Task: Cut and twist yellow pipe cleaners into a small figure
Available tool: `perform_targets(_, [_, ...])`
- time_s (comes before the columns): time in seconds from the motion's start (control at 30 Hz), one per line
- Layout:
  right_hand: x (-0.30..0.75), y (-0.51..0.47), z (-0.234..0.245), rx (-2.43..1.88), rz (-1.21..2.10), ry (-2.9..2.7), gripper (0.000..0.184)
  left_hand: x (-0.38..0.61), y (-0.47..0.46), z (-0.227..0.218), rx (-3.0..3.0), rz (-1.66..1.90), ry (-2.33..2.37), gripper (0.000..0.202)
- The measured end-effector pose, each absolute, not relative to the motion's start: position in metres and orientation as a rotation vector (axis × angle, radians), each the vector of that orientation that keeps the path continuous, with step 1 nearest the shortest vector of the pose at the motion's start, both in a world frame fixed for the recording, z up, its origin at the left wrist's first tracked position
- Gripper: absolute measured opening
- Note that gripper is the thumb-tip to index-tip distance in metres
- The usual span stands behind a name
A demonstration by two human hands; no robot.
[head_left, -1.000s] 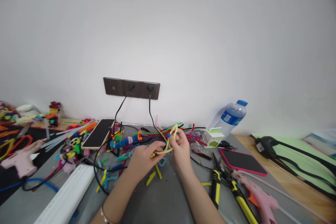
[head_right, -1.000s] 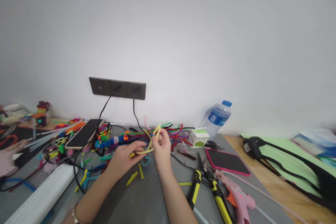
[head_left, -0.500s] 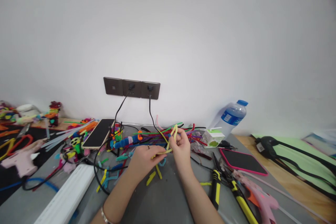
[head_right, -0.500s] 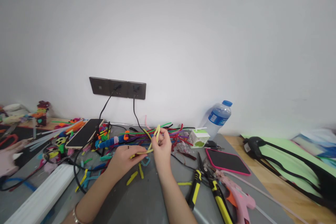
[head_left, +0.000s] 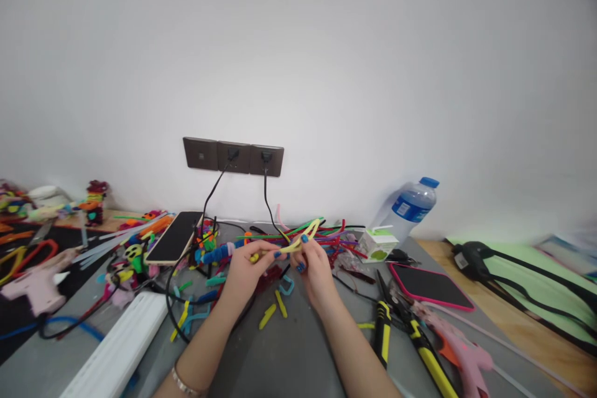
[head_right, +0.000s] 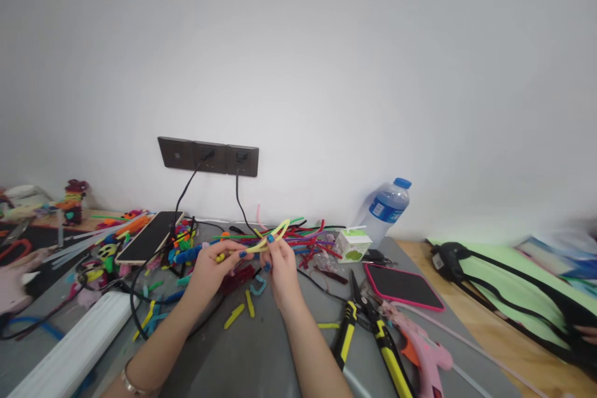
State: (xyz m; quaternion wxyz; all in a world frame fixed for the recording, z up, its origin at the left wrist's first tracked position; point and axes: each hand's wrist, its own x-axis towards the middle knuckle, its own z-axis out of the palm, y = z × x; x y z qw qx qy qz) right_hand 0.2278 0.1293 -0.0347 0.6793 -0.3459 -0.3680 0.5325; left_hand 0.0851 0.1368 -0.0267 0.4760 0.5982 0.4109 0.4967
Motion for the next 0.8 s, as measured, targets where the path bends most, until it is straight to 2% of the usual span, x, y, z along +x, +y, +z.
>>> perform_targets(0.2, [0.227, 0.127, -0.033, -0.759, 1.254, -0.842, 0.036, 0.087, 0.138, -0.025, 1.306, 1.094, 0.951, 0.034])
perform_targets(0.4, [0.226, 0.127, -0.028, -0.701, 1.295, -0.726, 0.029, 0.089, 0.135, -0.024, 1.362, 1.014, 0.893, 0.037])
perform_targets(0.8, [0.228, 0.126, -0.025, -0.75, 1.192, -0.693, 0.036, 0.091, 0.127, -0.024, 1.395, 0.877, 0.785, 0.034])
